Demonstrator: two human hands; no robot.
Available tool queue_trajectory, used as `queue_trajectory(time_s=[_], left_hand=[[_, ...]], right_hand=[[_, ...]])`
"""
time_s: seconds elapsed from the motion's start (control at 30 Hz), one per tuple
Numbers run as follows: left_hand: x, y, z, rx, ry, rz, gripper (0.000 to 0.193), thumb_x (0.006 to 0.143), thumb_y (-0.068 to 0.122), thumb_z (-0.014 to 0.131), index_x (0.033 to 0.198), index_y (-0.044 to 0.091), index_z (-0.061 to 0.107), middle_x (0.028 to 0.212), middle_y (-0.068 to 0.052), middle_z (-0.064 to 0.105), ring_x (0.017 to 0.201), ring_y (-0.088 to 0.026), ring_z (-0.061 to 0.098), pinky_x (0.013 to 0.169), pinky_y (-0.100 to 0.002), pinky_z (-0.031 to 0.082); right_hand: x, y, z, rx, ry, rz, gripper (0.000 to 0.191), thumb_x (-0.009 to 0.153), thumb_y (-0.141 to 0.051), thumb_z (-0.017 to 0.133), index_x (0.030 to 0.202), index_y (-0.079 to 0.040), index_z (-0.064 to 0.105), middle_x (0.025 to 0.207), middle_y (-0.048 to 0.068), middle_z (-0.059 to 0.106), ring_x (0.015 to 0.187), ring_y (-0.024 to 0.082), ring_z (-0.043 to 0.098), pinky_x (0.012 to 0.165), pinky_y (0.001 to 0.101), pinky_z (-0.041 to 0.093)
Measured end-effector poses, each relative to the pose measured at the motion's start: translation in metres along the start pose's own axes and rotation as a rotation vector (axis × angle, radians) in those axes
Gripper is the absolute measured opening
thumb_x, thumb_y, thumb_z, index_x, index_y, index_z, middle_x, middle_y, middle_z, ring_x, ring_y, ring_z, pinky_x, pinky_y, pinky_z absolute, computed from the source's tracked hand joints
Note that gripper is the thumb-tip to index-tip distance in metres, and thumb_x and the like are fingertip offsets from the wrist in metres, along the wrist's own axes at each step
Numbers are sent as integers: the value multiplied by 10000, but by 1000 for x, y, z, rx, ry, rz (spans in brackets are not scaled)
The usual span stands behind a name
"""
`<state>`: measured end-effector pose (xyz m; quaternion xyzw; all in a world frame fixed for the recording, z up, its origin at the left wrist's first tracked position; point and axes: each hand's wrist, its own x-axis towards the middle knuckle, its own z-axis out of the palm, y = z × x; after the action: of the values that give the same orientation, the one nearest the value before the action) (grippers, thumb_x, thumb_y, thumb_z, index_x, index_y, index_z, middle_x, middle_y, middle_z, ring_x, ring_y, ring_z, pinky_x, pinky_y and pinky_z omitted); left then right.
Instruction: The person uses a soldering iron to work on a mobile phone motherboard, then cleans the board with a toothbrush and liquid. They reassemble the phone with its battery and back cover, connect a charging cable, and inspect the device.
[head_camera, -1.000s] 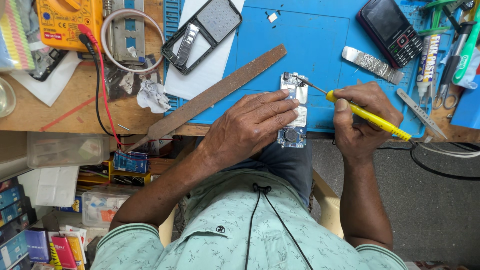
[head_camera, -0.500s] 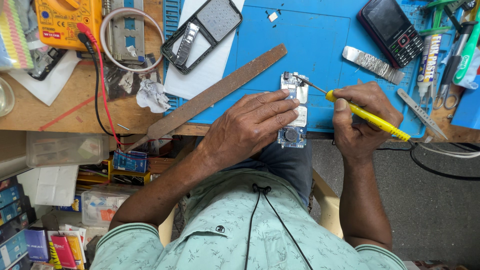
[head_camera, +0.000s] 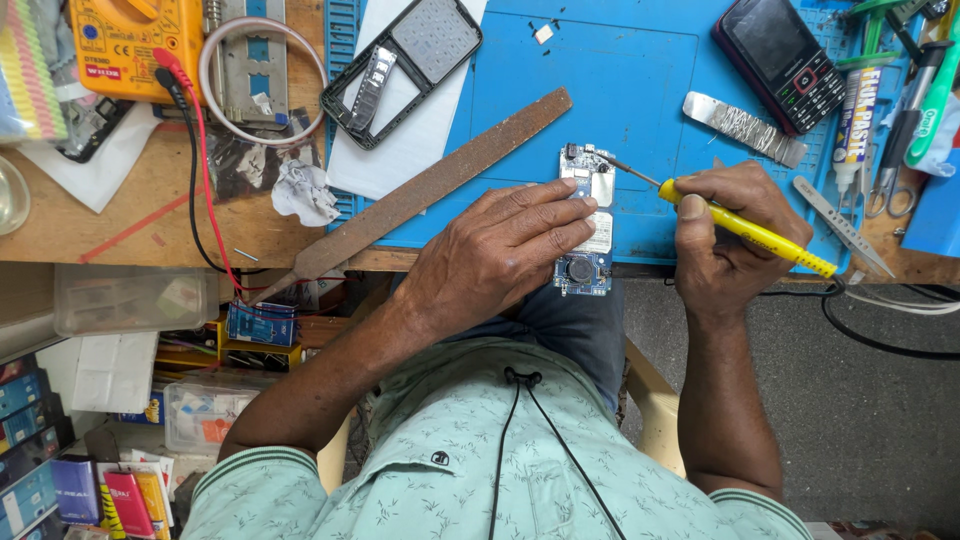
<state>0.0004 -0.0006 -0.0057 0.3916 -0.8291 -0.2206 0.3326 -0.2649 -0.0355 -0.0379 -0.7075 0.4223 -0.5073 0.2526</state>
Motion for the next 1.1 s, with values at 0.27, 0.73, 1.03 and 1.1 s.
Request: queue_trajectory(time_s=[0.27, 0.73, 1.03, 1.1], left_hand=[[0, 0, 0, 8, 5, 2, 406, 896, 52, 774, 1291, 70, 684, 1384, -56, 661, 1383, -234, 561, 1145, -415, 504], [42, 32, 18, 23, -40, -14, 476, 791, 13, 792, 1254, 76, 702, 1355, -77, 675, 1347, -267, 577, 1134, -450, 483], [25, 69, 54, 72, -42, -41, 483, 777, 27, 826, 1241, 101, 714, 1372, -51, 673, 1356, -263, 578, 1121, -438, 496], [13, 82, 61, 88, -36, -41, 484, 778, 23, 825, 1241, 112, 715, 1375, -43, 674, 1361, -258, 576, 1125, -434, 497]], right_hand=[[0, 1, 0, -4, 21, 4, 61, 1037, -23, 669, 1049, 17, 714, 957, 120, 722, 865, 173, 654, 808, 285, 510], [-14, 7, -74, -84, 351, -62, 159, 1099, -89, 660, 1185, 45, 653, 1081, 166, 674, 846, 204, 694, 719, 326, 612], [-147, 12, -129, -540, 442, -402, 351, 1078, -346, 505, 1123, -39, 671, 1038, 109, 638, 958, 220, 663, 763, 401, 586], [-180, 6, -129, -557, 318, -304, 373, 1105, -379, 512, 1156, -42, 664, 1097, 114, 627, 1056, 233, 632, 840, 430, 566]])
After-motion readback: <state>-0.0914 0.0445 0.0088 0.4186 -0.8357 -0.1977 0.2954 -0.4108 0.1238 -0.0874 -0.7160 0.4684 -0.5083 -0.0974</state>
